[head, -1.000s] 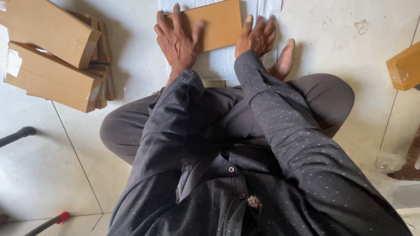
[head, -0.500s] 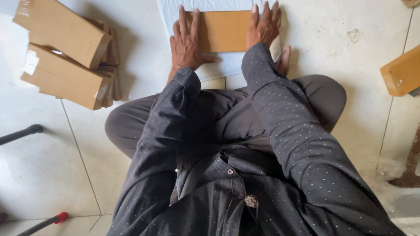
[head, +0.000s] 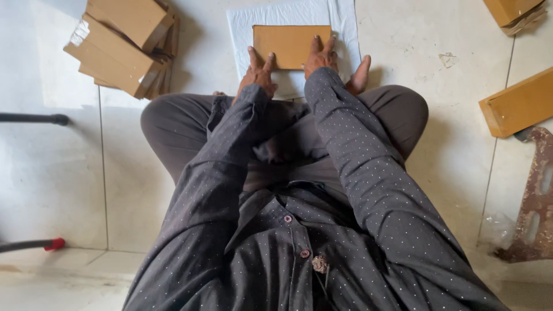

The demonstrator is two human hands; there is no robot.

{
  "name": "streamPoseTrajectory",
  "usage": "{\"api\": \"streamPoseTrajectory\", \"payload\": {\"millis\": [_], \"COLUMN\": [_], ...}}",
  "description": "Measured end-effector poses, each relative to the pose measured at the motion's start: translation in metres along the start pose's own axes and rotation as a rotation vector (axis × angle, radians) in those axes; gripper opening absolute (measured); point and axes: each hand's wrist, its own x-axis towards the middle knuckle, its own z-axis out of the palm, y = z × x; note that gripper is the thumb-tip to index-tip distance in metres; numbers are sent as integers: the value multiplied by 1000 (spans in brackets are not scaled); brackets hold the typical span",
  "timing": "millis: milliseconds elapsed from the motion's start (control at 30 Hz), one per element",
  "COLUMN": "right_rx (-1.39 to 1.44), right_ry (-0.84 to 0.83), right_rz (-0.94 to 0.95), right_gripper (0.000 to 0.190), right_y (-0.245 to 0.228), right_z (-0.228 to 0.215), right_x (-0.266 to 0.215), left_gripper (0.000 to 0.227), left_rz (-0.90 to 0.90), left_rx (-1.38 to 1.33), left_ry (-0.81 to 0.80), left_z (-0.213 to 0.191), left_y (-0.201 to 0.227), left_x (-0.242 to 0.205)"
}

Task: The person sits on the floor and packs a smartwatch and its accessories into a small cardboard box. They open the product box, remove the watch and strap, place them into the shipping box, and close it.

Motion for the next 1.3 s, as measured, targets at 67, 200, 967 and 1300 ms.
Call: {"api": "streamPoseTrajectory", "payload": {"millis": [67,200,967,1300], "right_rx": [-4,-52,-126,-131], "right_ry": [-26,-29,497,561], "right_rz": [-1,-100,-593,-371], "right_gripper": [89,110,83,87], "right_y": [0,-2,-28,-35], "right_z": [9,-7,-3,-2], "right_x": [2,11,52,36], "left_gripper": [89,87,77,85], "left_rz": [-83,-61,-52,-387], "left_rx": [24,69,-118,-27], "left_ry": [-87,-23,461,428], "left_z": [4,6,-27,-6], "left_y": [-4,-11,-10,10], "left_x": [10,35,85,74]}}
